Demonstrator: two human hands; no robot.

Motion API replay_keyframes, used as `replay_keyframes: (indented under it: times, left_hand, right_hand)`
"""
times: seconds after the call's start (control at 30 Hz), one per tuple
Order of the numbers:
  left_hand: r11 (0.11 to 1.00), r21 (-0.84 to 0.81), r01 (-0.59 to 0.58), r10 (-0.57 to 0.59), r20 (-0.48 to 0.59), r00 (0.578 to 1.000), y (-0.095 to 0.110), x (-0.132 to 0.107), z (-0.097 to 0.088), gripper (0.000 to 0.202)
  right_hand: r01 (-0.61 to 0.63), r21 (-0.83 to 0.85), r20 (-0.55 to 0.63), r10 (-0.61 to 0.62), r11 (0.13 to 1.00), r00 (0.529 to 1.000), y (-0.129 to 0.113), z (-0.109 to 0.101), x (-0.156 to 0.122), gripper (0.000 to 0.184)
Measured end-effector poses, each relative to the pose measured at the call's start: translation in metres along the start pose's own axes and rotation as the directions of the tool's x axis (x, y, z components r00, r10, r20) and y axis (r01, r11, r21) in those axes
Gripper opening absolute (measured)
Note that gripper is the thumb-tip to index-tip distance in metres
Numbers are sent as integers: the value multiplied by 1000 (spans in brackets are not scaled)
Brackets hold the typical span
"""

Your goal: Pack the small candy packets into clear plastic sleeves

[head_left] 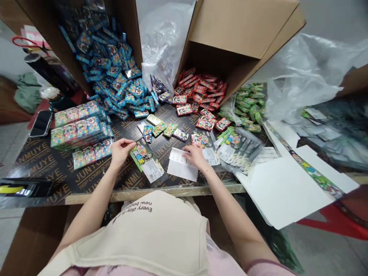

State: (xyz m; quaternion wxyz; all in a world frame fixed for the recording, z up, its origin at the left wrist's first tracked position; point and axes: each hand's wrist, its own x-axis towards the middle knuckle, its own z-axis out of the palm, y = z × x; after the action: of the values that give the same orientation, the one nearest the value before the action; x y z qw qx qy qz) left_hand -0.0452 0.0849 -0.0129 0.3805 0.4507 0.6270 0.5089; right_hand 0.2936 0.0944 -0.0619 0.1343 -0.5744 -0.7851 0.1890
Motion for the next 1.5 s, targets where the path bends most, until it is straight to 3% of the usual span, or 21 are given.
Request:
replay_keyframes:
  times: [0.1, 0.2, 0.33, 0.47, 0.53, 0.6, 0.67, 0.77, 0.9, 1.0, 1.1, 1.13, 1.2, 1.3, 1.4, 1.5]
  left_hand:
    - [999, -16, 31, -31, -12, 999, -8, 4, -3, 24]
    - [998, -7, 58, -58, -36, 998, -17, 5, 3, 27]
    - [998, 15, 55, -51, -188, 981, -26, -10, 1, 32]
    - [931, 365, -24, 120, -242, 963, -22, -43, -20, 36]
    - [861, 501, -83, 203, -189, 961, -15, -56, -29, 33]
    - [863, 494, -107, 201, -141, 969, -7, -61, -31, 28]
    - [932, 354, -80, 127, -111, 986, -1, -57, -25, 27]
    - [999, 0, 48, -48, -13, 999, 6, -46, -2, 36]
    - [920, -340, 193, -177, 79, 981, 20, -35, 29, 34]
    - [843, -469, 264, -268, 59, 962, 31, -29, 34, 39]
    - [816, -473, 334, -312, 127, 942, 38, -26, 26, 42]
    - [816, -448, 366, -321, 174, 931, 40, -26, 24, 41]
    - [822, -383, 421, -333, 276, 902, 42, -30, 23, 39]
    - [837, -314, 448, -326, 373, 869, 44, -39, 29, 37]
    - [877, -236, 419, -303, 405, 863, 42, -45, 34, 39]
    - [951, -113, 289, -216, 428, 877, 33, -41, 33, 45]
  right_hand:
    - [18, -20, -84, -20, 1000, 996, -14, -1, 9, 32]
    - [115, 30, -122, -111, 993, 986, -46, -2, 31, 40]
    - [274, -40, -120, -277, 961, 953, -96, 2, 74, 67]
    - [390, -152, -10, -396, 908, 918, -118, 15, 113, 89]
    - [416, -143, 46, -414, 898, 909, -118, 22, 125, 87]
    - [422, -99, 55, -418, 901, 907, -119, 24, 129, 80]
    - [424, -18, -1, -424, 905, 906, -124, 20, 124, 79]
    - [461, 131, -116, -449, 877, 886, -141, 7, 100, 87]
    - [433, 181, -165, -407, 883, 899, -158, -4, 56, 88]
    - [383, 196, -175, -352, 903, 920, -151, -6, 28, 66]
    - [423, 268, -199, -380, 865, 903, -137, -11, 10, 38]
    - [439, 280, -226, -386, 854, 894, -134, -13, 7, 39]
    - [464, 275, -268, -396, 842, 878, -131, -19, 4, 58]
    - [521, 263, -201, -482, 812, 853, -135, -25, 4, 86]
    - [543, 326, -149, -525, 774, 838, -139, -25, 3, 84]
    - [492, 381, -250, -425, 783, 870, -133, -26, 2, 74]
